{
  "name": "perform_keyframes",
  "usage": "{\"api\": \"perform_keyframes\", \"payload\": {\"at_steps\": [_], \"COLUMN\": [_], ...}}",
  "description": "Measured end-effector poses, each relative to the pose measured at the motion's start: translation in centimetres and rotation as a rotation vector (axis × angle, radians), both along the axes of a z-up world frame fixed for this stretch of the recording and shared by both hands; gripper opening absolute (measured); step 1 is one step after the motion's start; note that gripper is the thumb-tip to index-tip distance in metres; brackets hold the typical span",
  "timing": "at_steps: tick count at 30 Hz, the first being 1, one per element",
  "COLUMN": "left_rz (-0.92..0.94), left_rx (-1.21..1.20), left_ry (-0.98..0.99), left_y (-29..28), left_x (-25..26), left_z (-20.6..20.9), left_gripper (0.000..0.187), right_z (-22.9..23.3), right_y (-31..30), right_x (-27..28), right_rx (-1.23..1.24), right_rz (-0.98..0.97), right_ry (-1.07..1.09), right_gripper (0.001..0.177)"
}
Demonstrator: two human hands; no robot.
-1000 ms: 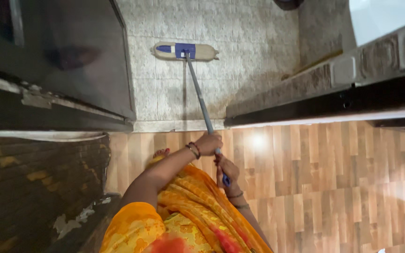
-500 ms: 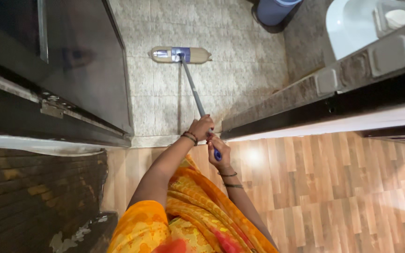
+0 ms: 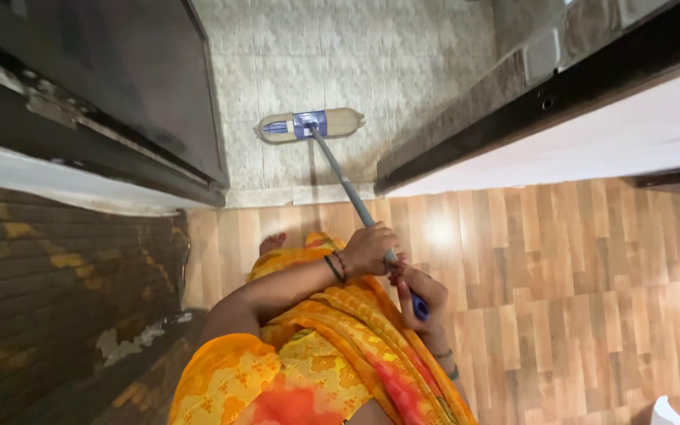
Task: The person mops the tiled floor of a bathroom by pushing and pulling a flat mop over the surface, reaching into corners and around the base of the toilet and a blue bucket.
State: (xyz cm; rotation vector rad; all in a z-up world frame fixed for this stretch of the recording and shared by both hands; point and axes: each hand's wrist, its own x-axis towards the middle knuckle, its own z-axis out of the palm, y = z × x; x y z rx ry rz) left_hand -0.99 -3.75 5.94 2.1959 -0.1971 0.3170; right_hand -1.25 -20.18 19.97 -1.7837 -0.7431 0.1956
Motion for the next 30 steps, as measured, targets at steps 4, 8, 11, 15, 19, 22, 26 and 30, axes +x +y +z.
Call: {"api": "perform_keyframes", "payload": {"at_steps": [4,8,11,15,19,22,26,30], "left_rz": [-0.083,-0.140,-0.166,-0.133,-0.150,-0.157,-0.129,-0.119], "left_rx": [0.137,0.119,0.127,0.141,0.136,0.142,0.181,0.190], "left_ry": [0.119,0.028,-0.004,-0.018,-0.024,-0.002,0.016,0.080], "left_y": [-2.3,-1.9,-0.8,1.6,5.7,8.9,13.3,18.1], "left_x": [-0.9,-1.1,-0.4,0.1,0.4,1.0,3.1,6.9], "left_z": [0.0,-1.3,-1.9,-2.2,-2.1,-3.2,-6.8,-11.2], "left_gripper": [0.012,0.021,0.024,0.022,0.024,0.023,0.018,0.017], "right_z": [-0.4,-2.1,-2.7,-3.5,-4.6,-5.8,-8.8,-12.2], "right_y": [-1.3,-0.6,0.5,2.7,5.9,8.4,12.8,17.3], "right_x": [-1.2,-0.6,-0.2,0.2,0.6,1.1,2.7,5.1], "right_rx": [0.088,0.218,0.204,0.216,0.155,0.095,0.018,-0.004], "right_rz": [0.052,-0.005,-0.003,0.009,0.027,0.109,0.129,0.136], "right_ry": [-0.188,-0.359,-0.361,-0.344,-0.336,-0.354,-0.383,-0.362], "right_gripper": [0.019,0.023,0.025,0.025,0.023,0.018,0.014,0.012]}}
